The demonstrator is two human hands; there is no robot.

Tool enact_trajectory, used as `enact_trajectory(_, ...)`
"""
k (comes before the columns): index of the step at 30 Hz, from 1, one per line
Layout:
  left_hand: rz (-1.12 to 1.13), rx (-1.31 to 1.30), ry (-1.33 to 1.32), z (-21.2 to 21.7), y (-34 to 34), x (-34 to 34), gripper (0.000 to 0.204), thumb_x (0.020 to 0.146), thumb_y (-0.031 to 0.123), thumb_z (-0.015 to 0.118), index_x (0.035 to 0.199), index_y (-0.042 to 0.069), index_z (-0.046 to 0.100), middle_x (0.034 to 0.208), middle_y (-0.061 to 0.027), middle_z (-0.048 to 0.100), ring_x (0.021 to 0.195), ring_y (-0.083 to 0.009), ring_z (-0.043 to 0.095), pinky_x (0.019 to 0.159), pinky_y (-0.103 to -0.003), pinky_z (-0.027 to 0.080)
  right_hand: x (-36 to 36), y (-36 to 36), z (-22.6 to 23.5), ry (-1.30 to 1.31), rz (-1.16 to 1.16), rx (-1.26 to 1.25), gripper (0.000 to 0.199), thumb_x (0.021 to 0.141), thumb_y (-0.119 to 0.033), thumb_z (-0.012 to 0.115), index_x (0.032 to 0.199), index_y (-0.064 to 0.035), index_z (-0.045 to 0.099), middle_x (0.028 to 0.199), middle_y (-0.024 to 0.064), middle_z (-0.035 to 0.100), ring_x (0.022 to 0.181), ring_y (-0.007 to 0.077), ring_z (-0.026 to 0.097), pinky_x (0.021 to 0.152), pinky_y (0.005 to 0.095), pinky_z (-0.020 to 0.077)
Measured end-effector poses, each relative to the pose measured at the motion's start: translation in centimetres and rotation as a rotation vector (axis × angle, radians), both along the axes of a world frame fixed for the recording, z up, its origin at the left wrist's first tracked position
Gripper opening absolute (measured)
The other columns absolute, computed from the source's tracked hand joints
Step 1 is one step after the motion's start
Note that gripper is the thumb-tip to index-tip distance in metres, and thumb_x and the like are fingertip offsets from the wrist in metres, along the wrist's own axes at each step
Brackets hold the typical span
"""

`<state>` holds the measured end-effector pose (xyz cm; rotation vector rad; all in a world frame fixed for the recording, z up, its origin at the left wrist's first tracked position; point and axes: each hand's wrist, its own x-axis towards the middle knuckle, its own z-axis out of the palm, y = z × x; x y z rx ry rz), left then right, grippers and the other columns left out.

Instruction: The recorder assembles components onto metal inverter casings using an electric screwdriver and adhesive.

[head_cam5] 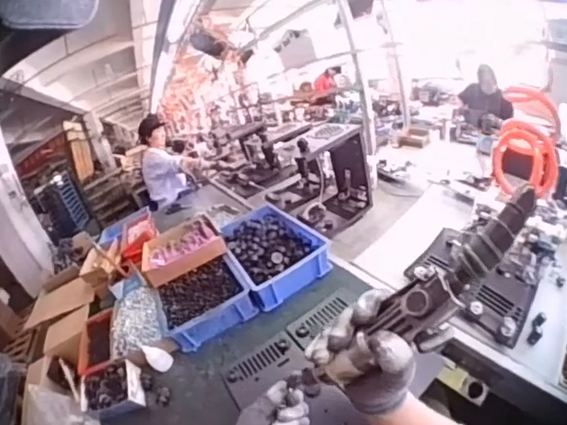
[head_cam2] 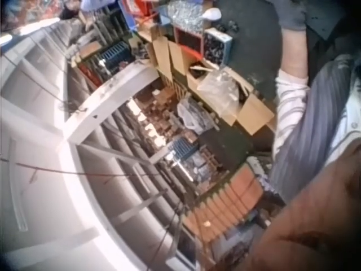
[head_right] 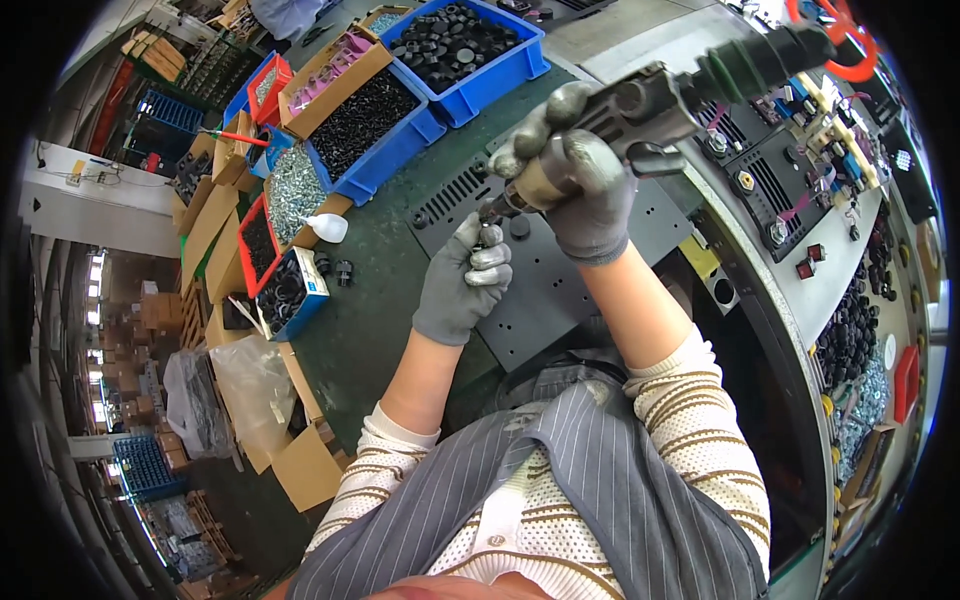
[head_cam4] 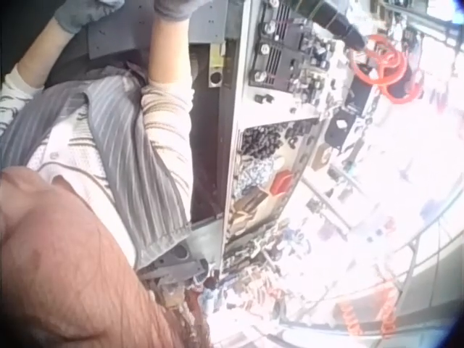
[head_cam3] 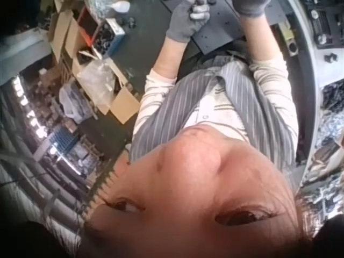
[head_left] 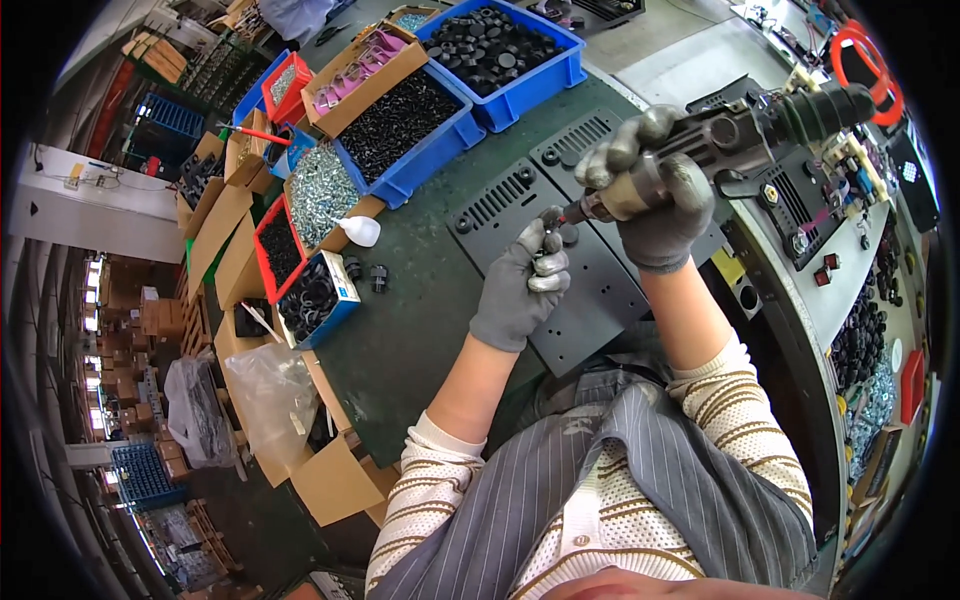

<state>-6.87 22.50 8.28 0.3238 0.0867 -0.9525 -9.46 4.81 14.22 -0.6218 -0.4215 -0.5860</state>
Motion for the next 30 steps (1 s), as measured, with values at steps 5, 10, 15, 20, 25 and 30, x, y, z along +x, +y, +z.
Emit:
enact_trajectory(5, -0.059, -0.142, 0.020, -0.2, -1.6, -0.3, 0.025, 0.108, 0.017, 0.048, 0.126, 0.002, 0.057, 0.091, -0.0061, 0.063, 0.066, -0.0076, 0.050, 0.049, -0.017, 0.043, -1.0, -2.0, -0.6, -0.099, -0.020, -0.007, 0.039, 0.089, -0.026, 0.064, 0.121, -0.0095, 0.050, 0.097, 0.0113, 0.060, 0.084, 0.0259, 0.062, 0.078, 0.0464, 0.0535)
enact_trajectory(10, -0.103, -0.104, 0.047, -0.2, -2.7, -0.7, 0.027, 0.108, 0.018, 0.049, 0.127, 0.000, 0.057, 0.089, -0.0073, 0.064, 0.065, -0.0075, 0.049, 0.049, -0.017, 0.043, -1.7, -4.3, -0.4, -0.100, 0.017, -0.131, 0.045, 0.084, -0.043, 0.064, 0.110, -0.0115, 0.047, 0.087, 0.0056, 0.051, 0.072, 0.0199, 0.053, 0.070, 0.0393, 0.0436)
enact_trajectory(15, -0.205, -0.129, 0.014, 0.5, -3.5, -1.2, 0.032, 0.108, 0.019, 0.050, 0.132, 0.000, 0.057, 0.087, -0.0066, 0.062, 0.062, -0.0065, 0.047, 0.048, -0.016, 0.040, -1.4, -6.4, -0.9, -0.231, 0.179, -0.006, 0.047, 0.094, -0.044, 0.053, 0.122, -0.0062, 0.057, 0.102, 0.0104, 0.063, 0.080, 0.0247, 0.062, 0.077, 0.0431, 0.0469)
enact_trajectory(20, -0.109, 0.481, -0.446, 1.7, -4.1, -1.6, 0.038, 0.106, 0.024, 0.052, 0.135, -0.002, 0.056, 0.083, -0.0008, 0.056, 0.059, -0.0038, 0.043, 0.048, -0.016, 0.034, -2.0, -7.5, -3.4, 0.097, -0.009, 0.230, 0.043, 0.092, -0.045, 0.057, 0.112, -0.0077, 0.062, 0.090, 0.0096, 0.066, 0.079, 0.0276, 0.060, 0.080, 0.0485, 0.0467)
enact_trajectory(25, 0.152, 1.015, -1.196, 2.3, -5.1, 3.4, 0.033, 0.099, 0.027, 0.064, 0.122, 0.004, 0.069, 0.082, 0.0054, 0.058, 0.067, -0.0034, 0.051, 0.054, -0.019, 0.042, -0.9, -11.4, -3.5, 0.135, -0.100, 0.233, 0.044, 0.089, -0.045, 0.059, 0.108, -0.0048, 0.062, 0.092, 0.0118, 0.065, 0.086, 0.0292, 0.061, 0.087, 0.0497, 0.0473)
enact_trajectory(30, 0.053, 1.639, -1.964, 1.0, -7.2, 9.6, 0.033, 0.090, 0.031, 0.074, 0.118, 0.013, 0.074, 0.097, -0.0075, 0.073, 0.087, -0.0194, 0.069, 0.079, -0.033, 0.053, 0.7, -12.3, -3.3, 0.236, -0.418, 0.191, 0.032, 0.089, -0.037, 0.070, 0.102, -0.0090, 0.063, 0.081, 0.0060, 0.065, 0.067, 0.0196, 0.063, 0.061, 0.0329, 0.0528)
